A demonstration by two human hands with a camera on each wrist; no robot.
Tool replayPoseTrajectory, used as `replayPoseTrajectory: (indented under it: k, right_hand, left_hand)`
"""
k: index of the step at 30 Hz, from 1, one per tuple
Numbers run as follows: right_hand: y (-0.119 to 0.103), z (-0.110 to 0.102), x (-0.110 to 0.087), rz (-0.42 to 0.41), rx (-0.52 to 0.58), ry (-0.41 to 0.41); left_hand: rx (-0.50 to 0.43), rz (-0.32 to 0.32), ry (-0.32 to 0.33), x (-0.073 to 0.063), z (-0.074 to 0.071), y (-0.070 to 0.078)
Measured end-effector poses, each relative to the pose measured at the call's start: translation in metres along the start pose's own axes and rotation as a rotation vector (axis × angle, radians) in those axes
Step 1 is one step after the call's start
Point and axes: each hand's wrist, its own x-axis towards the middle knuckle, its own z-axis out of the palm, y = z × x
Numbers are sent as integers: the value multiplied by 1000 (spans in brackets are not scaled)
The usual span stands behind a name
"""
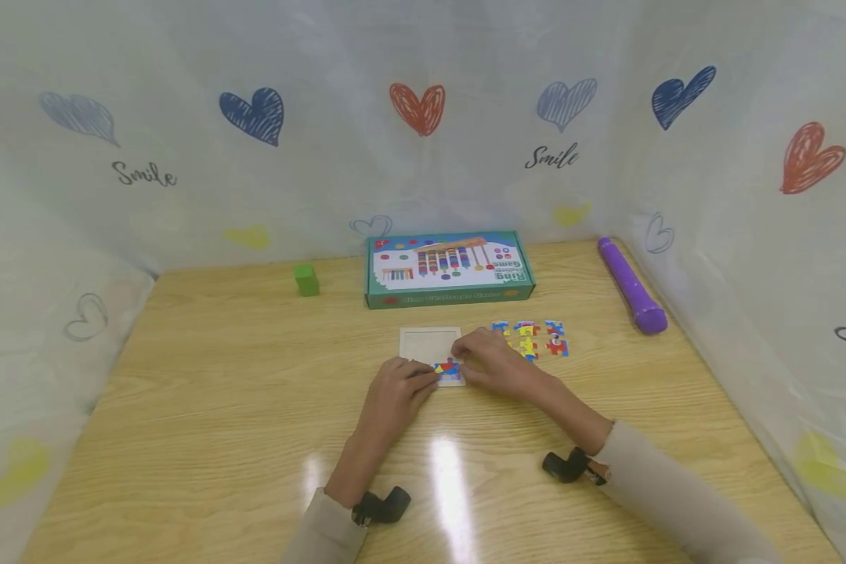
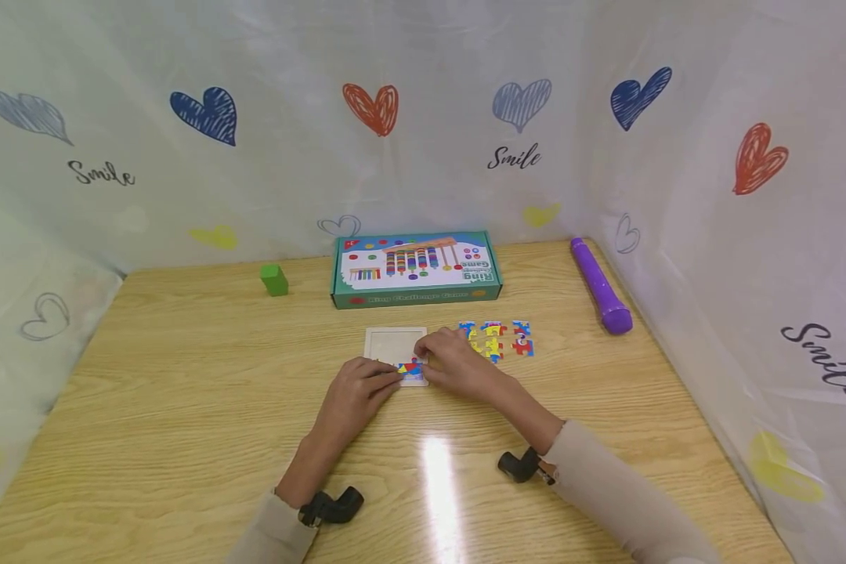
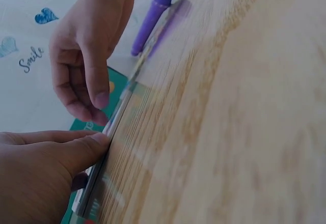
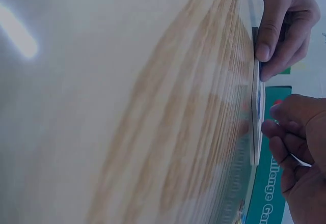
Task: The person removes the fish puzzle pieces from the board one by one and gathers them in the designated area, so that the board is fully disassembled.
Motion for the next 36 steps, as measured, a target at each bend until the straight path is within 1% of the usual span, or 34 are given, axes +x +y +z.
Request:
replayPoseTrajectory:
  k: [8,10,12,15,18,19,21,23,25,27,31,34,36]
  right_hand:
    - [-3,3,6,21,-13,-18]
    - [-2,4,8,43,-6,-27]
    - [-2,5,10,80,28,-46]
    - [-2,4,12,164,120,-66]
    - [-2,3,13,214,204,-49]
    - [-2,2,13,215,221,-35]
    - [-1,2,14,187,222,-9]
    - [-1,1,15,147,190,10]
    - [1,2,14,116,130,24]
    - [2,2,11,99,81,22]
    - [2,1,4,91,45,-4]
    - [1,1,2,78,21,-20]
    - [0,1,2,67,-17,-24]
  left_hand:
    - [-21,-10,15,3,0,3]
    - [-24,-16,16,3,-1,4]
    - [-27,-20,16,4,-2,5]
    - [-37,-25,20,4,-2,6]
    - [-55,-28,20,4,-3,6]
    - [-60,-28,21,4,-3,6]
    - [-60,-28,24,4,-4,6]
    - [-53,-25,28,4,-4,5]
    - [-50,-16,32,3,-4,5]
    - [-48,-6,31,3,-3,3]
    - [-51,8,33,1,-1,2]
    - [-50,4,30,1,-2,2]
    - [-54,-4,21,1,-3,2]
